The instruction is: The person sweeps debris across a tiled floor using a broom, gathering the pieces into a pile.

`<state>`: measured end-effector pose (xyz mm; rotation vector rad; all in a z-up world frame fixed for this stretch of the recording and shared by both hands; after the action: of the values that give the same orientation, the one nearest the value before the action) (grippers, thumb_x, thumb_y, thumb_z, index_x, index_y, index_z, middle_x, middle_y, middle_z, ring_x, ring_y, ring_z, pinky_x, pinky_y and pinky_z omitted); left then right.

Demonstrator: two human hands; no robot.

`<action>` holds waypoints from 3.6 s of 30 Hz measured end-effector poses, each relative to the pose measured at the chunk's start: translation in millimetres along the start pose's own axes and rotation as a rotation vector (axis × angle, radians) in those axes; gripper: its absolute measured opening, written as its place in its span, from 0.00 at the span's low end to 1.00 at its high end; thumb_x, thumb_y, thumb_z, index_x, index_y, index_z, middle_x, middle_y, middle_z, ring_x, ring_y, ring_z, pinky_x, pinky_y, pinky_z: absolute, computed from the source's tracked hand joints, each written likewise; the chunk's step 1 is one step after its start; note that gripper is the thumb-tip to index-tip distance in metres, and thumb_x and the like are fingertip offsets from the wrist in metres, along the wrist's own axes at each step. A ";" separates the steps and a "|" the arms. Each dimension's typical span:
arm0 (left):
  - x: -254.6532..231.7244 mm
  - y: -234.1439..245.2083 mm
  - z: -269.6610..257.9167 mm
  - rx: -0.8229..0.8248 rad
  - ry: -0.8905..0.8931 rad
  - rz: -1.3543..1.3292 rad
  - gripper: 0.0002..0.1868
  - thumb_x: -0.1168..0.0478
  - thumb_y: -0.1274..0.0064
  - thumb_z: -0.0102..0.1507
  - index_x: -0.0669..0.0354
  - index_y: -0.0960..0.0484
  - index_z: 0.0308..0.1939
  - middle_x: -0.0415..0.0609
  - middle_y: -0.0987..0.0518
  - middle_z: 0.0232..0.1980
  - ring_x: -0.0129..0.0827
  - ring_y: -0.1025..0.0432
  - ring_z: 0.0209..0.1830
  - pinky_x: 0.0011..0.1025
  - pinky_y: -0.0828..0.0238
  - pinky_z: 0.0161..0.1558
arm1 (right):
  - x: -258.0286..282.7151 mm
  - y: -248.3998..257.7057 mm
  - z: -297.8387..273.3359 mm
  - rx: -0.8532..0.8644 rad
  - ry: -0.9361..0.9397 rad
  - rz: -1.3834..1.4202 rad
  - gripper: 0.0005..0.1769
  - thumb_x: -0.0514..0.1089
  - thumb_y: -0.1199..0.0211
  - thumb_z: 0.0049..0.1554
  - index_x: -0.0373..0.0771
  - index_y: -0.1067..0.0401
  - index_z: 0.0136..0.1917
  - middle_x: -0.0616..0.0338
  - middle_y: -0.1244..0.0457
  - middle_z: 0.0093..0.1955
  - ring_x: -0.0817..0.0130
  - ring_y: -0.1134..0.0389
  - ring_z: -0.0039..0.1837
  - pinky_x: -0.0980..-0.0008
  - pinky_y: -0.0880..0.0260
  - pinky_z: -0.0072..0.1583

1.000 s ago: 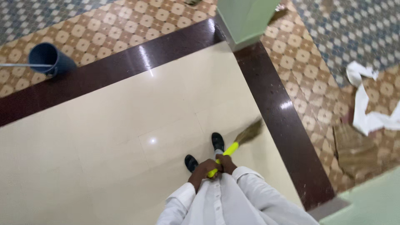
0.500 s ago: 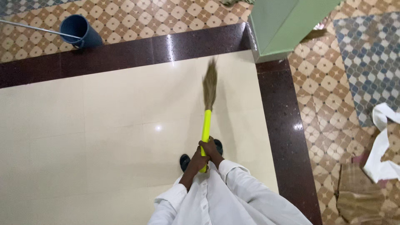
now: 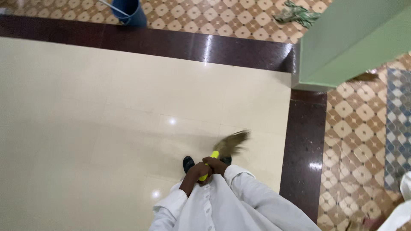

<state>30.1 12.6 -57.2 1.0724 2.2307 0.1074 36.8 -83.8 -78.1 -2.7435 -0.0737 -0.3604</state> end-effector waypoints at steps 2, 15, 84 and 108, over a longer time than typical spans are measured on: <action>-1.3 9.6 7.0 -0.066 0.072 0.019 0.31 0.53 0.37 0.57 0.69 0.27 0.58 0.63 0.16 0.47 0.50 0.21 0.46 0.41 0.23 0.46 | 15.6 -6.6 6.3 0.024 0.013 0.041 0.17 0.50 0.38 0.53 0.37 0.31 0.50 0.53 0.34 0.39 0.61 0.32 0.36 0.62 0.28 0.38; -61.7 36.3 19.1 -0.143 0.082 -0.130 0.40 0.57 0.43 0.56 0.55 0.44 0.69 0.64 0.17 0.46 0.58 0.18 0.44 0.48 0.21 0.46 | 110.9 35.5 12.0 -0.311 0.533 0.087 0.13 0.44 0.35 0.49 0.33 0.31 0.42 0.54 0.37 0.32 0.60 0.34 0.32 0.58 0.31 0.35; -212.9 163.0 204.9 0.108 -0.134 -1.774 0.19 0.68 0.49 0.63 0.63 0.31 0.58 0.54 0.22 0.50 0.42 0.22 0.44 0.44 0.18 0.46 | 405.4 24.2 86.5 -0.035 0.375 -1.248 0.65 0.50 0.28 0.44 0.41 0.63 0.85 0.34 0.37 0.68 0.51 0.32 0.66 0.62 0.30 0.65; -289.4 189.6 284.8 0.208 -0.120 -0.604 0.31 0.67 0.40 0.56 0.59 0.31 0.62 0.52 0.20 0.36 0.36 0.26 0.23 0.38 0.26 0.24 | 442.1 193.5 31.1 -0.613 0.419 0.227 0.16 0.45 0.30 0.48 0.27 0.27 0.40 0.48 0.34 0.34 0.55 0.33 0.32 0.57 0.31 0.35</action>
<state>455.8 -127.4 -65.8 0.4468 2.3887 -0.4425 490.3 -250.8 -60.3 -3.1350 0.5358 -1.0229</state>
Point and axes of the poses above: each hand's wrist, its own z-axis towards the middle knuckle, its own y-axis out of the back of the hand, x = y × z, the point moved 6 cm from there along z, towards the middle knuckle
